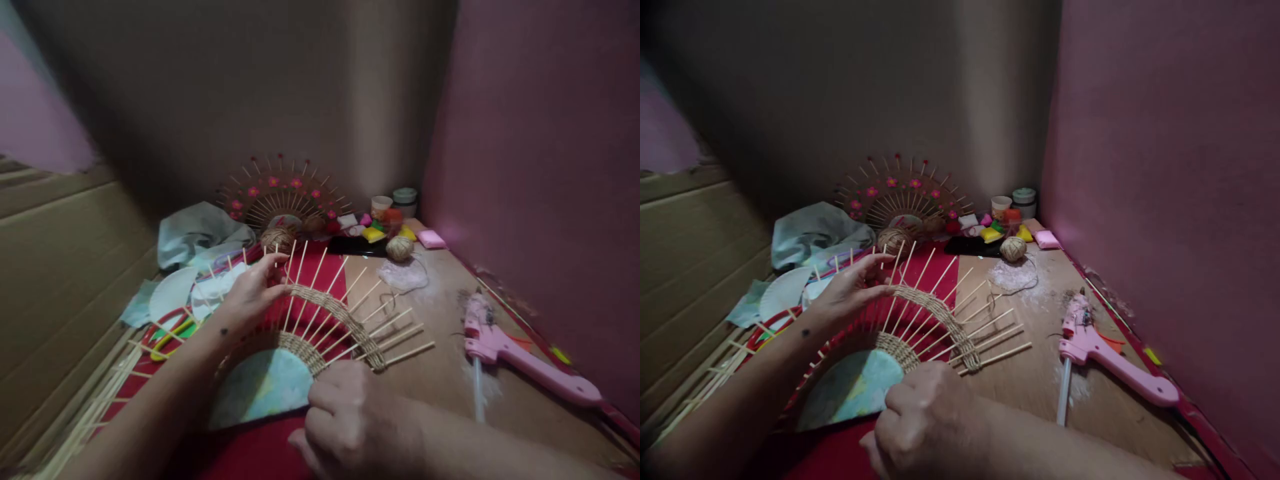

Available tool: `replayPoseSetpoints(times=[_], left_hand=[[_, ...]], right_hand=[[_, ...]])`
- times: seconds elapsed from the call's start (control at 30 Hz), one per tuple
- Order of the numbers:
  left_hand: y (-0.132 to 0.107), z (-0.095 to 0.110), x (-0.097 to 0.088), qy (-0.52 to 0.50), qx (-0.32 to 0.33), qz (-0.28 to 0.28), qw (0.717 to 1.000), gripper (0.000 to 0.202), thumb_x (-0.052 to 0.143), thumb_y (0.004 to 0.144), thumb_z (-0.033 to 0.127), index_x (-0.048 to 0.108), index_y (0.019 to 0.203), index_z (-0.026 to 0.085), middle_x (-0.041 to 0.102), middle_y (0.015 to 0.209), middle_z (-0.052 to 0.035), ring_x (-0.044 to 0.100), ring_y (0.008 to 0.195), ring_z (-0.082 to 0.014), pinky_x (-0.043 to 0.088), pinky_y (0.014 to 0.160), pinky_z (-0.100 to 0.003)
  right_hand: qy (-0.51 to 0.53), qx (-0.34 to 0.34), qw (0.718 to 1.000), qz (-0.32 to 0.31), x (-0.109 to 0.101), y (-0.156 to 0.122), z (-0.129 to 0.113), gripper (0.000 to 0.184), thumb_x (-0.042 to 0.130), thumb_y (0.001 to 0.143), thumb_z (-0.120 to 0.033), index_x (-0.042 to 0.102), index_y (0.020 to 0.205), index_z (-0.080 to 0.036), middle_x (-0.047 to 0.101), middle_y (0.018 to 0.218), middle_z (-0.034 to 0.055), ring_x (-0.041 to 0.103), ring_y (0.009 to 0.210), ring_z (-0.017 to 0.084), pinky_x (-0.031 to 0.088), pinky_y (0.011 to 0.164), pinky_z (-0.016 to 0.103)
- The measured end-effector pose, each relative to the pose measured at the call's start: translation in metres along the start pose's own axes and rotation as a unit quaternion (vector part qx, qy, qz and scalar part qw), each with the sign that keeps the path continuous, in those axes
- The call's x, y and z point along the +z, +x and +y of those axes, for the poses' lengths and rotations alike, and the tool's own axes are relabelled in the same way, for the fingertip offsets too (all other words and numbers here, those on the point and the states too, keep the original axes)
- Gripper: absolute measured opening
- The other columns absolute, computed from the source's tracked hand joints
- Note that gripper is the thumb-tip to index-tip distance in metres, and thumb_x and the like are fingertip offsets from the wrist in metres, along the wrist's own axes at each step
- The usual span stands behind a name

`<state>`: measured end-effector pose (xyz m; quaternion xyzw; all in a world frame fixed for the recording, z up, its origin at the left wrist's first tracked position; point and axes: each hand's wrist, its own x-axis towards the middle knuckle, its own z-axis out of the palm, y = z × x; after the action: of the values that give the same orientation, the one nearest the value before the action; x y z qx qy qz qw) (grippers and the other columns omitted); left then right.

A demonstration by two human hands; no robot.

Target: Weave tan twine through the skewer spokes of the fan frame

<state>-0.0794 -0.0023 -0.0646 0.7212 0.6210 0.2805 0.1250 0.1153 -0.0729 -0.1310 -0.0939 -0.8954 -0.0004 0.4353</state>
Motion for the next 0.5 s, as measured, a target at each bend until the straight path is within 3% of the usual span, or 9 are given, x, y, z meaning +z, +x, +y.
replayPoseSetpoints(times=[0.17,0.3,0.37,0.5], left_hand=[[-0.013,0.025,-0.021,0.071,0.045,0.080,0.993,0.042,0.057,0.075,0.023,0.049,0.116,0.017,0.061,0.080,-0.0028,0.056,0.071,-0.0162,0.044,0.065,-0.029],[-0.021,0.034,-0.032,0.126,0.065,0.144,0.979,0.050,0.058,0.077,0.021,0.044,0.124,0.018,0.063,0.084,-0.0043,0.057,0.072,-0.0176,0.045,0.066,-0.030],[-0.023,0.036,-0.034,0.144,0.074,0.156,0.974,0.052,0.058,0.077,0.020,0.041,0.126,0.019,0.063,0.084,-0.0040,0.058,0.073,-0.0182,0.045,0.068,-0.032],[-0.029,0.042,-0.034,0.183,0.100,0.194,0.959,0.057,0.058,0.078,0.019,0.035,0.131,0.018,0.064,0.084,-0.0044,0.057,0.079,-0.0201,0.043,0.077,-0.036]], right_hand=[[-0.029,0.058,0.996,0.059,-0.024,0.012,0.016,0.028,0.048,0.081,-0.018,0.050,0.052,-0.016,0.048,0.052,0.0015,0.039,0.051,0.012,0.028,0.049,0.030],[0.017,0.215,0.968,0.129,-0.046,0.026,0.029,0.024,0.047,0.083,-0.017,0.051,0.060,-0.015,0.049,0.062,0.0028,0.042,0.059,0.012,0.034,0.055,0.029],[0.101,0.311,0.931,0.163,-0.056,0.033,0.029,0.022,0.048,0.083,-0.019,0.052,0.062,-0.015,0.047,0.062,0.0012,0.043,0.059,0.012,0.036,0.055,0.028],[0.305,0.440,0.821,0.198,-0.073,0.040,0.024,0.009,0.054,0.080,-0.024,0.058,0.076,-0.016,0.051,0.067,-0.0010,0.044,0.058,0.009,0.038,0.051,0.022]])
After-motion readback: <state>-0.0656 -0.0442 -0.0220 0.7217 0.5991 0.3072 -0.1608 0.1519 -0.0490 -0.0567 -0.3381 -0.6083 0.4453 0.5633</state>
